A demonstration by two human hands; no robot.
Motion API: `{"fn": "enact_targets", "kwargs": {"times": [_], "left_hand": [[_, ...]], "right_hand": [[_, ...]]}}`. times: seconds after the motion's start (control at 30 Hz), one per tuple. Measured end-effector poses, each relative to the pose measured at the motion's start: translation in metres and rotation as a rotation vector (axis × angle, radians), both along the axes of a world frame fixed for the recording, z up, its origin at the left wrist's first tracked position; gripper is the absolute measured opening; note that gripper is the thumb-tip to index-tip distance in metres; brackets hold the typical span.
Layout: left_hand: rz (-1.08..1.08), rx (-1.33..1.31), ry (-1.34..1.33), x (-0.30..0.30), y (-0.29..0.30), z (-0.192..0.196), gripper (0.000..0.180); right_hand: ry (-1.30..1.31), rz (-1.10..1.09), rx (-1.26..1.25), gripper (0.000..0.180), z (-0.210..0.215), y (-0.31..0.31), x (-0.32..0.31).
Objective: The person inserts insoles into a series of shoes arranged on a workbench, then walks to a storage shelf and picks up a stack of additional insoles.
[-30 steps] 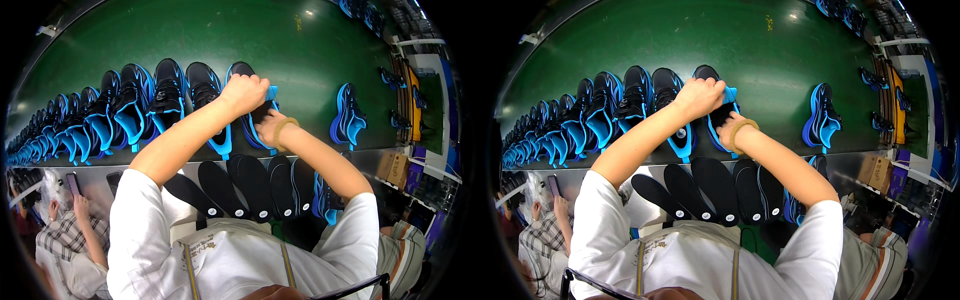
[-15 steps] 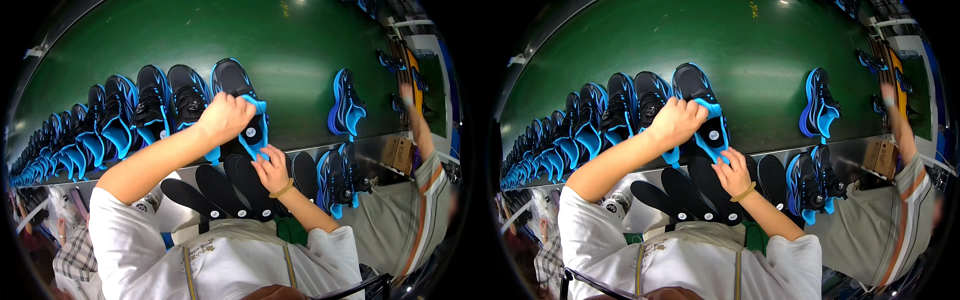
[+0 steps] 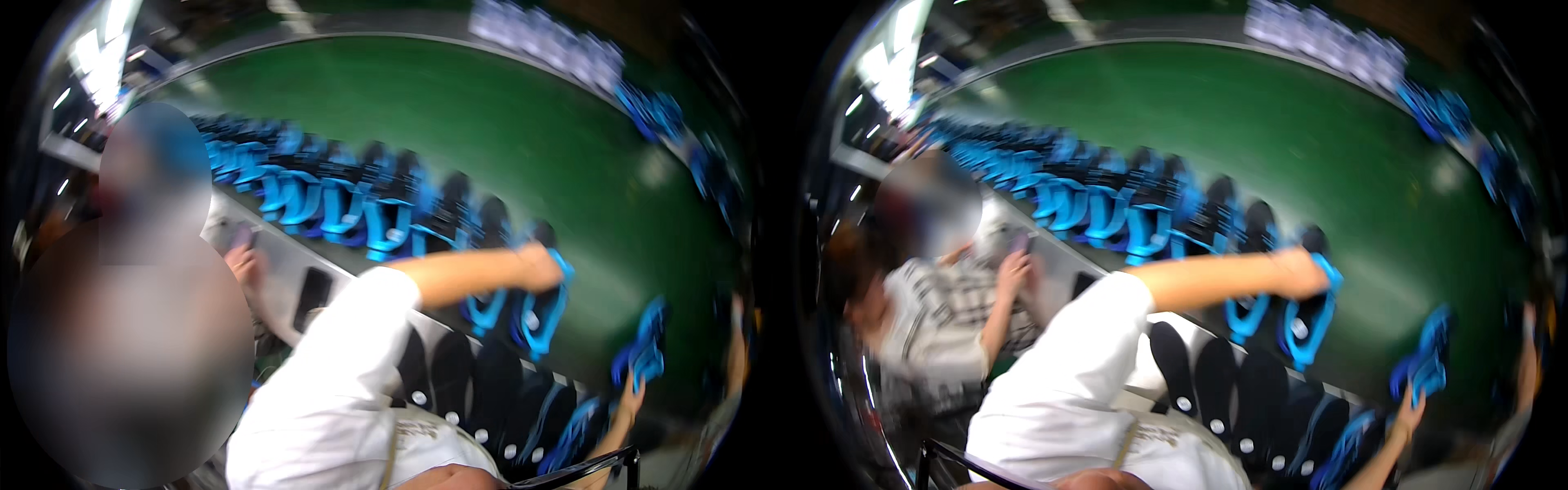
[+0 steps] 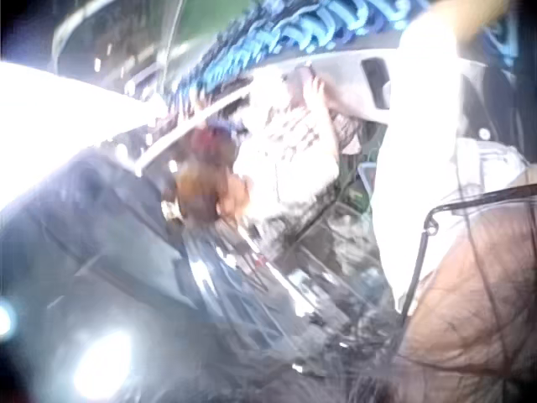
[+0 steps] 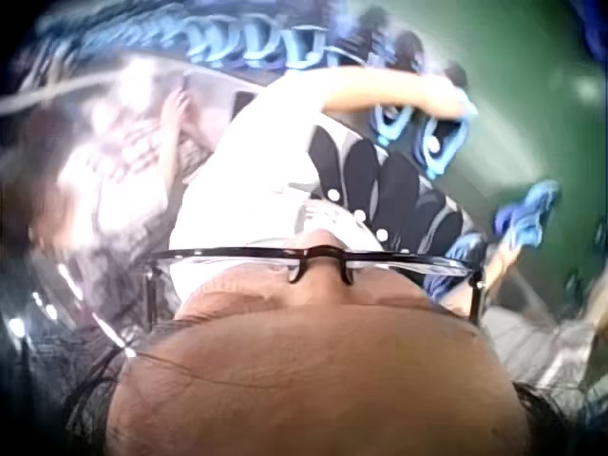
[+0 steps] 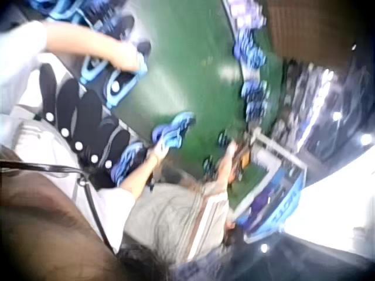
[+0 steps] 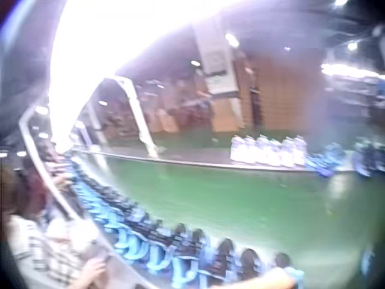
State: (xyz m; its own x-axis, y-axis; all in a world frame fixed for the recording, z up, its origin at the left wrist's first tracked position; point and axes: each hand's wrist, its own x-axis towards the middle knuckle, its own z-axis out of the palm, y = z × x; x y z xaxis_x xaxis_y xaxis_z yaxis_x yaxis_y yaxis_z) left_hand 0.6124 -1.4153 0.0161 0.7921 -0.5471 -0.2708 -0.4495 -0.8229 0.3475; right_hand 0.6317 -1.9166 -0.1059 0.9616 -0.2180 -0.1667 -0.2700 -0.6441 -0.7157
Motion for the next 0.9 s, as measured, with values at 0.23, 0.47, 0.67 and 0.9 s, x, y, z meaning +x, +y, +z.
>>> {"fn": "enact_targets", "kwargs": {"times": [0.23, 0.47, 0.67, 0.9], "left_hand": [[0.26, -0.224, -0.16, -0.009, -0.008, -0.021, 0.021], [0.315, -0.365, -0.272, -0.031, -0.024, -0.011, 0.02], [0.442, -0.874, -0.124, -0.025, -0.023, 0.004, 0.016], [0.752, -1.014, 0.206, -0.007, -0.01, 0.077, 0.021]], "right_hand": [[-0.176, 0.37, -0.274, 0.03, -0.032, 0.097, 0.013], [-0.338, 0.62, -0.159, 0.049, 0.076, 0.258, -0.125], [-0.309, 0.9, -0.516, 0.054, 0.062, 0.224, -0.226], [0.001, 0.506, -0.321, 0.061, 0.074, 0.24, -0.281]]}}
